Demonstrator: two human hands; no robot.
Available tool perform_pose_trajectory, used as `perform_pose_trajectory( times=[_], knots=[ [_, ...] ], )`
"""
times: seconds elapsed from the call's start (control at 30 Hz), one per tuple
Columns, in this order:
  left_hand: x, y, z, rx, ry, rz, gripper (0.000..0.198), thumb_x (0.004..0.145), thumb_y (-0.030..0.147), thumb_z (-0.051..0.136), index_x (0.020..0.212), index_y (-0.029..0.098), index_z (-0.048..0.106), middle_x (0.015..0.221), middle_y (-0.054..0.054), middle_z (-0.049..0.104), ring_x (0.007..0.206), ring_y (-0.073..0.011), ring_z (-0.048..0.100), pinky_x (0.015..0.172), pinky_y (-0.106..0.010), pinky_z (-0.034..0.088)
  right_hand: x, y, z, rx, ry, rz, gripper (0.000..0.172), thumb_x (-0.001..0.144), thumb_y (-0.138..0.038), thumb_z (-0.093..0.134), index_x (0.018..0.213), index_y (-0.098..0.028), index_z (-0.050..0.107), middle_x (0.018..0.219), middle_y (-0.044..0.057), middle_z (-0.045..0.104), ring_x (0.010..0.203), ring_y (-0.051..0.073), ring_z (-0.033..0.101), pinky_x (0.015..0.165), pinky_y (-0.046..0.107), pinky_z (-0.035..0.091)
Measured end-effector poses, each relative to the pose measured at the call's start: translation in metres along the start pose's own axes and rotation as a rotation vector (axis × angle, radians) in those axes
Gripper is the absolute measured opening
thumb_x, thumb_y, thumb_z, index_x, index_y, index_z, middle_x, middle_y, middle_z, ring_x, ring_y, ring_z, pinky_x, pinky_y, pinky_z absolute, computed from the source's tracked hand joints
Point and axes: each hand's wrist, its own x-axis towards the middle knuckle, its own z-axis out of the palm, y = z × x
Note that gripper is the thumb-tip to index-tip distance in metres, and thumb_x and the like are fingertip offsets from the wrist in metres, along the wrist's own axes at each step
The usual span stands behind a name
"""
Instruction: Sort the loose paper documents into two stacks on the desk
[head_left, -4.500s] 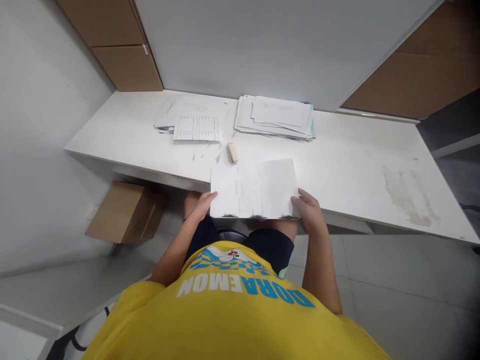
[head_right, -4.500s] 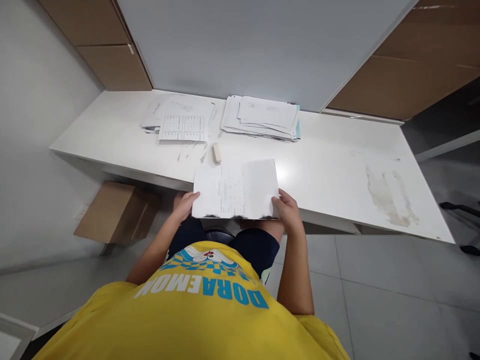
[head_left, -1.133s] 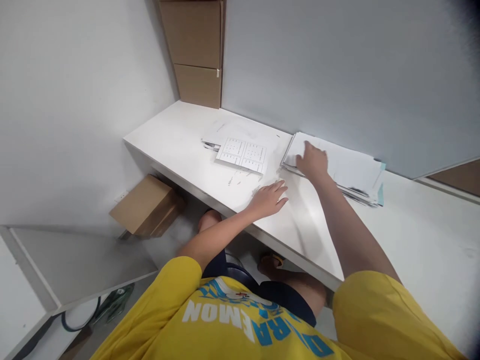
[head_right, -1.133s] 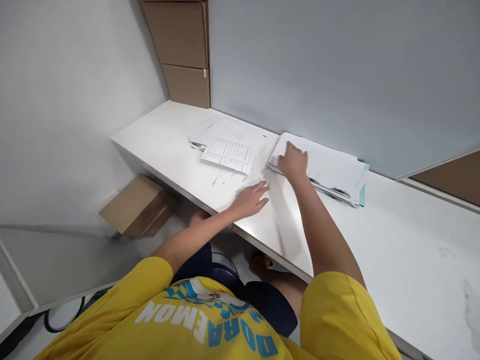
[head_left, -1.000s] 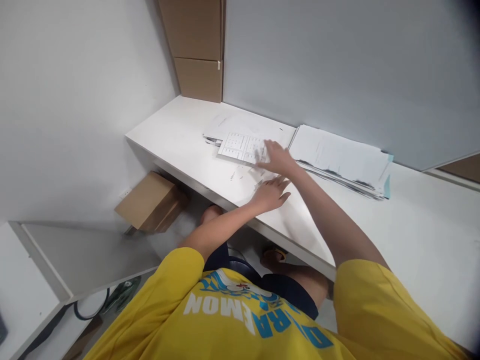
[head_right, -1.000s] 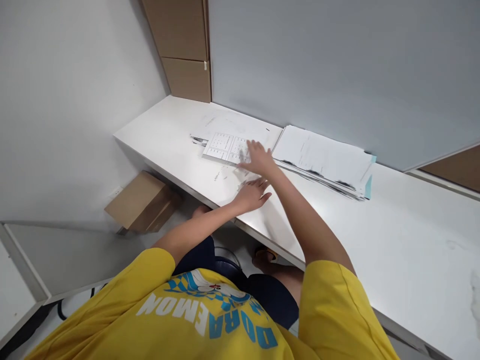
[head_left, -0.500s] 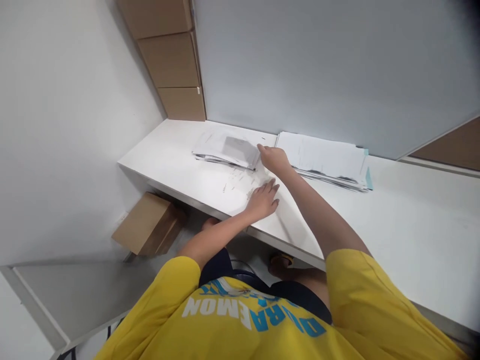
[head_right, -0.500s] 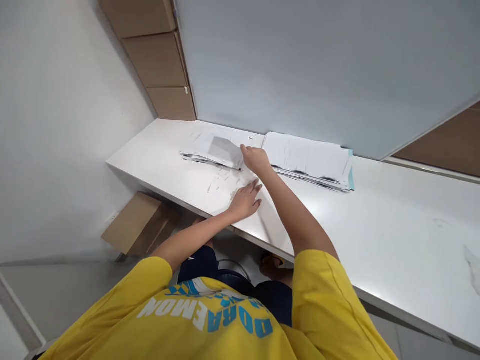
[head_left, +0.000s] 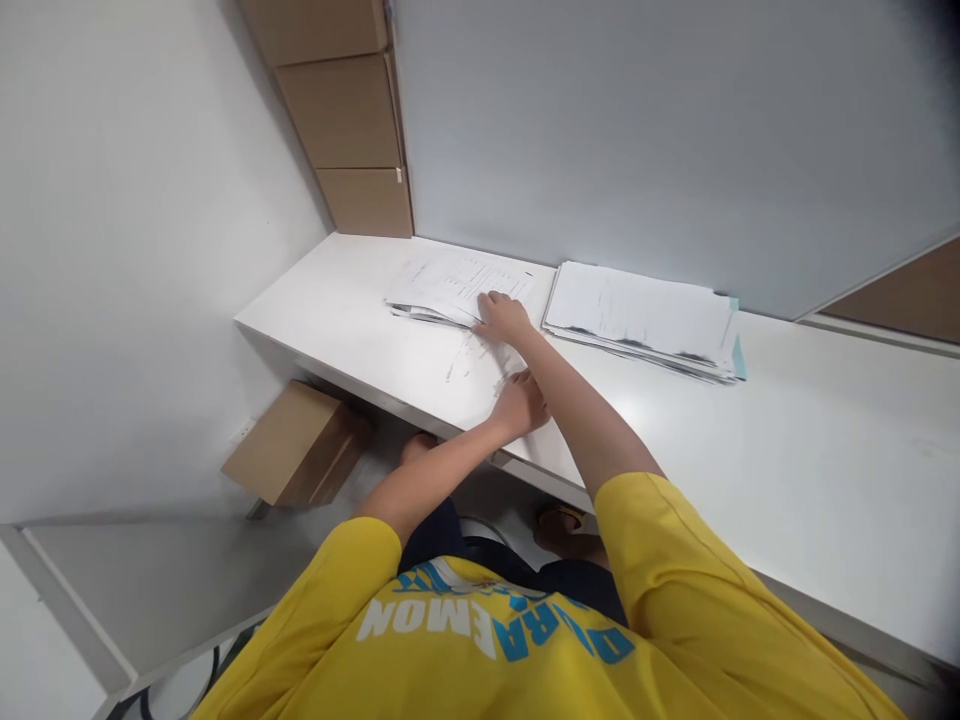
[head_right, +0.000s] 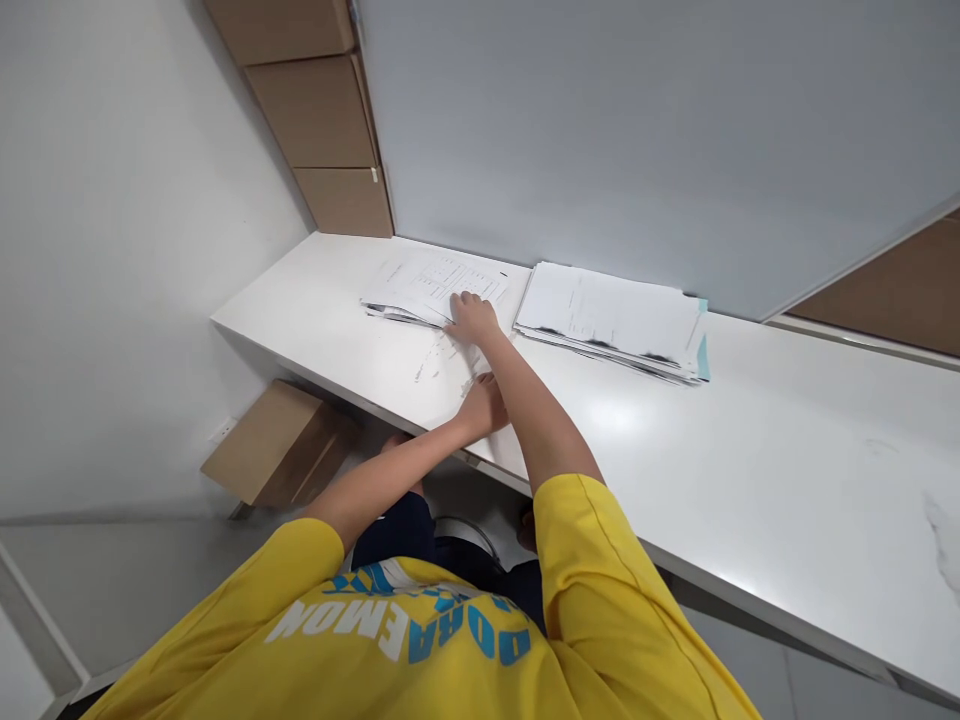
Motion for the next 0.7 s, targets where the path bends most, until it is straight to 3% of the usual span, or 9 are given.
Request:
perform_pose_trajectory(
  times=[0.13,0.2,0.27,0.37,0.47,0.57,0.63,0.7],
  knots=[
    [0.000,-0.001,0.001,0.000,0.036,0.017,0.031,0.091,0.017,0.052,0.120,0.012,0.063,0.115,-0.016,0.066,0.116,-0.0307,0.059,0.095,-0.042,0.048,0.001,0.009,-0.004,0.066,-0.014,-0.003,0.052,0.093,-0.039,0.053,0.139,-0.015,0.051,0.147,0.019,0.050,0.128,0.033,0.050,0.099,0.043,0.046],
    [0.000,-0.001,0.001,0.008,0.037,0.024,0.035,0.093,0.020,0.051,0.127,0.012,0.060,0.124,-0.017,0.063,0.122,-0.0309,0.056,0.097,-0.042,0.048,0.000,0.010,-0.011,0.047,-0.045,0.032,0.038,0.095,-0.028,0.044,0.128,-0.016,0.061,0.135,0.017,0.061,0.118,0.031,0.058,0.092,0.040,0.049],
    [0.002,-0.001,0.001,0.022,0.009,0.020,0.041,0.094,0.022,0.052,0.132,0.011,0.056,0.133,-0.019,0.059,0.128,-0.0315,0.053,0.100,-0.043,0.047,-0.009,0.010,-0.019,0.004,-0.046,0.078,0.038,0.094,-0.016,0.037,0.118,-0.015,0.066,0.120,0.018,0.068,0.107,0.030,0.063,0.086,0.039,0.050],
    [0.005,0.000,0.000,0.055,-0.061,-0.014,0.049,0.095,0.027,0.051,0.141,0.008,0.048,0.146,-0.021,0.051,0.136,-0.0326,0.047,0.107,-0.045,0.042,-0.046,0.016,-0.032,-0.031,0.121,0.109,0.041,0.091,-0.009,0.036,0.116,-0.014,0.067,0.113,0.018,0.071,0.103,0.030,0.065,0.082,0.038,0.050],
    [0.007,0.000,-0.001,0.042,-0.088,-0.045,0.054,0.096,0.029,0.048,0.147,0.012,0.042,0.158,-0.018,0.039,0.138,-0.0317,0.047,0.111,-0.046,0.041,-0.123,0.032,-0.039,-0.021,0.435,0.147,0.042,0.090,-0.008,0.036,0.117,-0.015,0.067,0.114,0.016,0.072,0.106,0.029,0.066,0.085,0.038,0.050],
    [0.010,-0.002,-0.001,-0.010,-0.070,-0.060,0.052,0.097,0.029,0.046,0.148,0.017,0.045,0.160,-0.012,0.038,0.141,-0.0291,0.046,0.116,-0.045,0.038,-0.231,0.046,-0.032,0.029,0.755,0.205,0.041,0.092,-0.009,0.036,0.114,-0.018,0.069,0.111,0.012,0.074,0.106,0.026,0.068,0.092,0.040,0.052],
    [0.010,-0.004,-0.003,-0.007,-0.035,-0.063,0.051,0.098,0.032,0.045,0.147,0.018,0.048,0.157,-0.011,0.044,0.148,-0.0296,0.036,0.121,-0.048,0.030,-0.305,0.047,-0.015,0.096,0.879,0.242,0.037,0.093,-0.012,0.039,0.109,-0.022,0.070,0.105,0.010,0.076,0.101,0.023,0.071,0.092,0.039,0.055],
    [0.009,-0.005,-0.005,0.008,0.055,-0.043,0.053,0.099,0.037,0.045,0.149,0.020,0.045,0.159,-0.012,0.040,0.154,-0.0312,0.020,0.124,-0.055,0.018,-0.365,0.040,0.007,0.161,0.896,0.284,0.034,0.091,-0.012,0.042,0.105,-0.024,0.071,0.103,0.008,0.077,0.101,0.023,0.072,0.095,0.042,0.055]
  ],
)
